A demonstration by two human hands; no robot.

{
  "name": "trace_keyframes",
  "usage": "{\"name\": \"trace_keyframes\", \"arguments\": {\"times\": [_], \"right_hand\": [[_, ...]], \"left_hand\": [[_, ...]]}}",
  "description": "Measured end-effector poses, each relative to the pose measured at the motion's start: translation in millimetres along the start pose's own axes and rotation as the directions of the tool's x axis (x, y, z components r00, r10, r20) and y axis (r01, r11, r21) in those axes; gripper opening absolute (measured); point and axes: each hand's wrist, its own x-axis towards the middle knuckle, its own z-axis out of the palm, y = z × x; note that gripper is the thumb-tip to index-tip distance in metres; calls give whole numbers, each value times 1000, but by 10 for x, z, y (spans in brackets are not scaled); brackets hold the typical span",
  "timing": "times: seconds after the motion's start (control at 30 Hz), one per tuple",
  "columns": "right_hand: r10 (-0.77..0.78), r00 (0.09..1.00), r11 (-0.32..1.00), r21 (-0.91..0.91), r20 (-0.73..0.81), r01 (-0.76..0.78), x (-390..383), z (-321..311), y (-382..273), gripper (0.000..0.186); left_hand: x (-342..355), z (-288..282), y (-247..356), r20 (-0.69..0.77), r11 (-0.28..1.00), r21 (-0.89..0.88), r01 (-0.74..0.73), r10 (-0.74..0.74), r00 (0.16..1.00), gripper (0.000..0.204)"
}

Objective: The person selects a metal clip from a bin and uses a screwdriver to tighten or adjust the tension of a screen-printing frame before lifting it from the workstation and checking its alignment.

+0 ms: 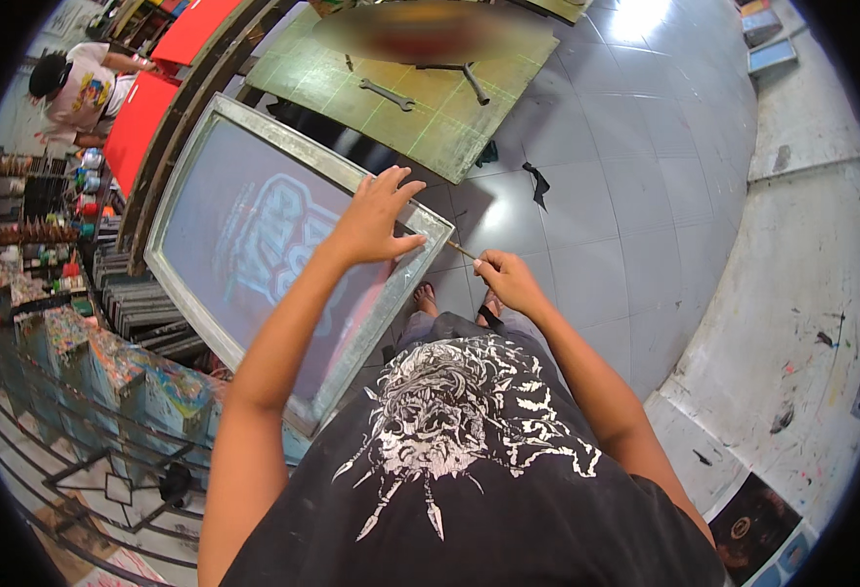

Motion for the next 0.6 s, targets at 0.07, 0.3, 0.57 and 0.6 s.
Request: {"name": "trace_keyframes", "arguments": {"times": [0.07,0.3,0.57,0.6], "right_hand": [[57,993,990,126,107,-70,19,-68,-1,43],[151,942,828,482,299,-285,56,-65,123,41],[-58,998,968,242,-38,66,36,52,129,19],[-22,1000,969,245,-20,26,42,47,137,19]], "left_hand": [[-143,185,247,-153,983,-86,160,-172,973,66],[-397,532,822,-302,936,-108,334,-351,886,53],[-447,747,846,-379,930,-89,355,-362,852,45],[-452,757,851,-385,930,-81,359,-361,849,45]]}}
